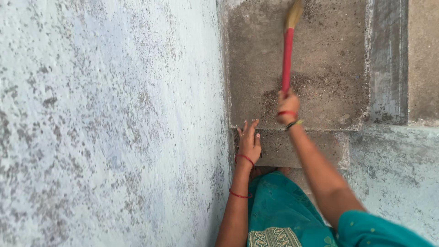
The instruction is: The person sweeps debris from concrete stairs using a handheld broom.
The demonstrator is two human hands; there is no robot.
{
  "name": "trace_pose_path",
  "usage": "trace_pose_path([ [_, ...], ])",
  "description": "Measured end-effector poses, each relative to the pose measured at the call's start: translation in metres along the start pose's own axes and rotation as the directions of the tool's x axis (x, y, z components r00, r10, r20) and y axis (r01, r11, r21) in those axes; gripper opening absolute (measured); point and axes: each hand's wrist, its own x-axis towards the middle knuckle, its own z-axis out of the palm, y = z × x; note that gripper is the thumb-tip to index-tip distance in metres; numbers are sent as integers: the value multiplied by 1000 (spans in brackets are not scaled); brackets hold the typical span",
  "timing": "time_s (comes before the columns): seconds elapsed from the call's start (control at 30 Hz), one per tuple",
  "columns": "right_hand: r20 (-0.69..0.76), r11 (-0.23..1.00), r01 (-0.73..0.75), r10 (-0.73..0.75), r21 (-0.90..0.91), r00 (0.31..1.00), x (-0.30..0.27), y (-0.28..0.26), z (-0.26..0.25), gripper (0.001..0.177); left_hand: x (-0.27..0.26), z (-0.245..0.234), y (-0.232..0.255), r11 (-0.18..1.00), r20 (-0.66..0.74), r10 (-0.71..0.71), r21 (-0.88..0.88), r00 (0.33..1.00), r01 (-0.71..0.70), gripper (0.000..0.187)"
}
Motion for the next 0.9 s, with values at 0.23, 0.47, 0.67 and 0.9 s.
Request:
trace_pose_path([
  [0.23,286,928,214,-124,-306,950,58,-30,-24,36,1,-5,0,1000,1,-25,-6,1000,25,49],
  [0.47,223,956,-222,178,193,958,109,24,-56,43,-4,-6,3,998,30,-65,-10,997,65,49],
  [0.67,57,987,62,-54,-148,997,28,16,-48,39,-3,0,11,998,52,-71,4,996,71,48],
  [0.9,336,974,-115,176,-193,925,79,-12,-59,42,-6,4,10,999,23,-1,-48,1000,2,46],
])
